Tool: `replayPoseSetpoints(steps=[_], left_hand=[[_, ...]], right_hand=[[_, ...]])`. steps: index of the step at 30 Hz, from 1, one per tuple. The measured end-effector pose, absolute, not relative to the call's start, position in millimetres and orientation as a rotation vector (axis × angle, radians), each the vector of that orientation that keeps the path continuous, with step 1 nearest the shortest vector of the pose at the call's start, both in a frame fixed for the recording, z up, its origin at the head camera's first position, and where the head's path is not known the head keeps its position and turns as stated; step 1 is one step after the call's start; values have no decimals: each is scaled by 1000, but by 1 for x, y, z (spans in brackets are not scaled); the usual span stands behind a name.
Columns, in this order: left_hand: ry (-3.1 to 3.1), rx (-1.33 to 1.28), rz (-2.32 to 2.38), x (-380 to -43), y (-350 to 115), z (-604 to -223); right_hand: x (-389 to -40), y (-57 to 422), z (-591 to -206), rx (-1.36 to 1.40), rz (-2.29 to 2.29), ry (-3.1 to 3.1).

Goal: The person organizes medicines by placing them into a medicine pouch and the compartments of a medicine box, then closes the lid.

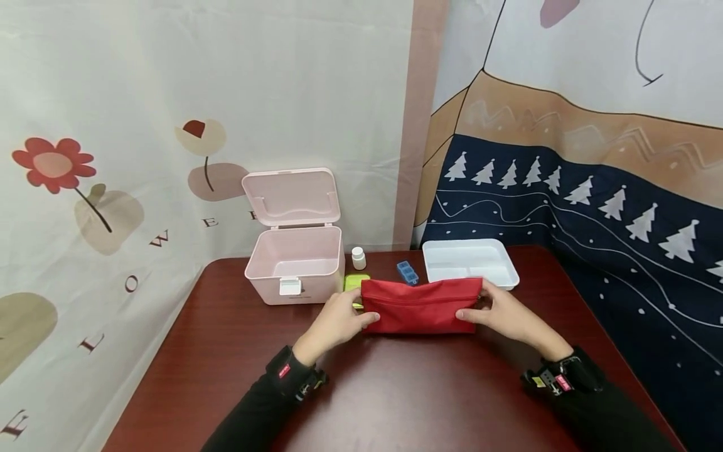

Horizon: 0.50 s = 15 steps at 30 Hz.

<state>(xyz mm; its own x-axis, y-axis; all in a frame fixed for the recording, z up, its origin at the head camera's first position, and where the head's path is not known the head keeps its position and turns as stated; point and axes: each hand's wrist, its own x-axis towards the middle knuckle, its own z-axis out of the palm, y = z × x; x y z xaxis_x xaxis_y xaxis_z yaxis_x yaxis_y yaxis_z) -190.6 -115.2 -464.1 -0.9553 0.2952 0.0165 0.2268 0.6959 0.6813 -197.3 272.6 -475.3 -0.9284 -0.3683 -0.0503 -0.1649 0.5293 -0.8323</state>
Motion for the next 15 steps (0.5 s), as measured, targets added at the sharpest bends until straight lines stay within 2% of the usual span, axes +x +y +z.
replayPoseSetpoints(steps=[7, 15], left_hand=[[2734, 361, 1264, -185, -111, -481], [2945, 368, 1327, -184, -132, -439]], right_hand=[[-192, 268, -481, -400, -1349, 2550], [-199, 242, -445, -358, -1531, 2512]])
